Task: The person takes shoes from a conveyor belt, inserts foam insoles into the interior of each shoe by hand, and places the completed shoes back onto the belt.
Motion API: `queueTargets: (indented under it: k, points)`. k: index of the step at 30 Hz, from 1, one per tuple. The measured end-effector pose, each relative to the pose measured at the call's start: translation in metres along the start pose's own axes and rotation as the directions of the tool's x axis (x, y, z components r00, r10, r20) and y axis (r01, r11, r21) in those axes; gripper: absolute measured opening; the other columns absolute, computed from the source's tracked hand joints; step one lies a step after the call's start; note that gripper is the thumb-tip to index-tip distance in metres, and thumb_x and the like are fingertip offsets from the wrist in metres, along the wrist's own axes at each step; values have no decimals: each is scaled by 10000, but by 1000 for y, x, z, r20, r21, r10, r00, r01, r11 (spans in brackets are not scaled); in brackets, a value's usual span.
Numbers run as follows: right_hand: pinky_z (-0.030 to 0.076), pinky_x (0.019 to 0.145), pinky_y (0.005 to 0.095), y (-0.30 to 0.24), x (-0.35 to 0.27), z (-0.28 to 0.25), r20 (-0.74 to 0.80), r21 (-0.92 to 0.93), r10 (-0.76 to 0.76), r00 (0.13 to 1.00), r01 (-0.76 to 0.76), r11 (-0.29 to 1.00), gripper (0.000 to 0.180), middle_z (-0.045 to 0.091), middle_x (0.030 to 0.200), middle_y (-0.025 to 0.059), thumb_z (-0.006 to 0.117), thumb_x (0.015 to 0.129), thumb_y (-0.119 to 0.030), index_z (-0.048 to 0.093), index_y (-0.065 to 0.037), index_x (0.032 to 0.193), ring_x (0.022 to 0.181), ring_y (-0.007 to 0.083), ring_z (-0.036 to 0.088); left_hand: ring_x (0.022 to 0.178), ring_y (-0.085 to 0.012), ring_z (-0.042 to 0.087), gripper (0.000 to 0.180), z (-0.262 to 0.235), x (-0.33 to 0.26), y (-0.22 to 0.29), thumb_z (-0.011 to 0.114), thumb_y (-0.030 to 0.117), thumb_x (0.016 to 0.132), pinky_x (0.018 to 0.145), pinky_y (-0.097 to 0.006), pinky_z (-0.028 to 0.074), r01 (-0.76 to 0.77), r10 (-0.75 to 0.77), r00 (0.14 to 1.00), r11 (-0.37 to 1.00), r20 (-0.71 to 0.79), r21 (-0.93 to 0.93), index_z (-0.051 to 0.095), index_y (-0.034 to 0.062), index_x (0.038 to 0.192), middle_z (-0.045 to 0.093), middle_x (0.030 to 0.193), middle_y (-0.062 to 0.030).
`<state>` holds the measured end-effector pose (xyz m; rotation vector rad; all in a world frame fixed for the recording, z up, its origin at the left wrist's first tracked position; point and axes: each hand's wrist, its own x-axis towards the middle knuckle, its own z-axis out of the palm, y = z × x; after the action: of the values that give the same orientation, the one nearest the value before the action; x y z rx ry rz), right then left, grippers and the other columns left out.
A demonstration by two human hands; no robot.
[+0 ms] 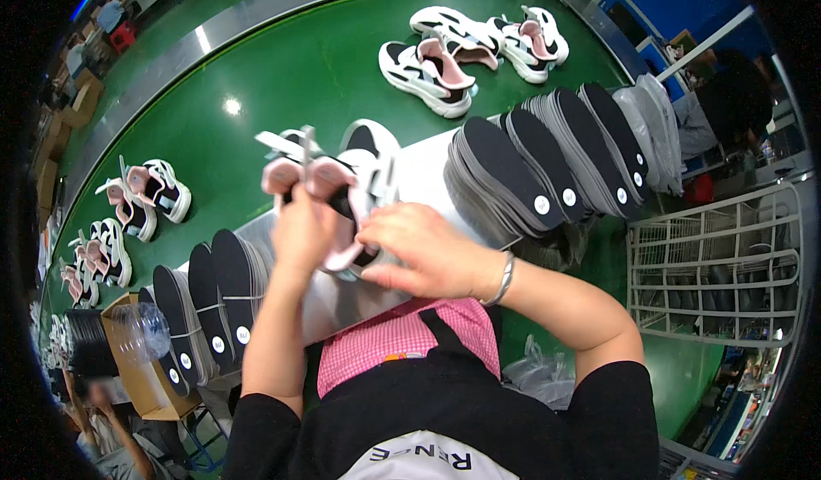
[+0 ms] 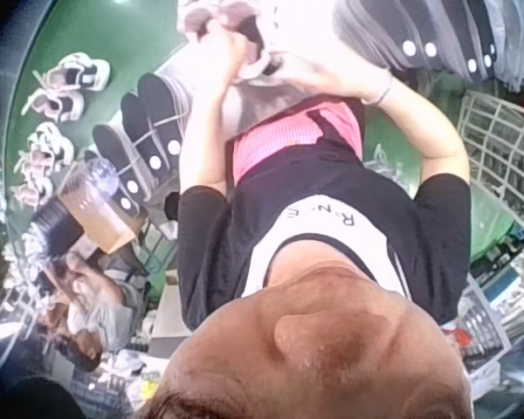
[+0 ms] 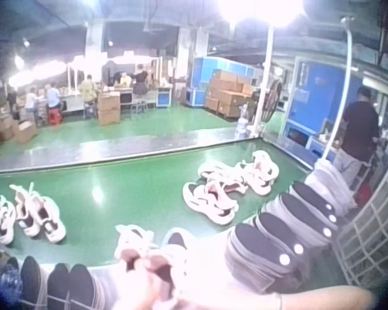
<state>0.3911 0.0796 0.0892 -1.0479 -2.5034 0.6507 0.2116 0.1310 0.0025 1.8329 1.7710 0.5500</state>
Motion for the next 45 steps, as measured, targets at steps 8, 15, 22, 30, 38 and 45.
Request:
queueTargets:
  k: [8,15,22,30,38,45]
  points:
    - [422,840,368,147,23,-77,-208,-312,407,889,-455,834,316,568,1019,176,583,749,-131,528,-7,1034,961,333,528,911,-324,541,350,-39,94,-53,539,138,796,752,-408,411,-74,146,762,987,-630,140,477,1,1112,586,963,-160]
    - [408,873,376,303,20,-109,-381,-249,737,558,-830,500,518,526,1095,253,606,733,-161,411,21,1177,1024,366,506,1021,-306,461,429,72,-11,-37,602,163,731,909,-429,300,-241,238,951,970,-195,9,487,4,1113,493,1114,-161]
    - [392,892,371,401,22,-104,-472,-174,699,537,-834,523,783,462,1183,273,642,700,-154,197,-20,1330,1072,377,484,1093,-275,398,414,84,-11,-28,612,214,708,901,-446,267,-246,257,963,962,-80,120,515,38,1070,456,1176,-128]
    - [436,807,374,395,46,-123,-433,-140,758,488,-867,479,426,583,961,259,535,709,-232,519,-11,1073,922,360,570,1092,-292,389,426,86,-10,-23,611,185,681,897,-440,266,-260,276,957,953,-89,155,510,27,1064,445,1169,-144]
    - [419,814,348,336,22,-141,-183,-344,555,812,-581,737,280,575,851,151,552,741,-233,539,-33,937,890,280,554,1110,-289,375,410,96,-8,-18,599,194,697,917,-446,249,-271,291,950,948,-110,167,514,25,1061,438,1179,-141]
    - [273,884,463,275,53,-104,126,-567,675,727,-506,650,488,402,1142,226,700,613,-439,580,-270,1055,1128,348,375,1118,-278,373,384,98,-11,-19,582,207,717,927,-446,236,-257,280,952,951,-126,174,525,32,1053,435,1185,-134]
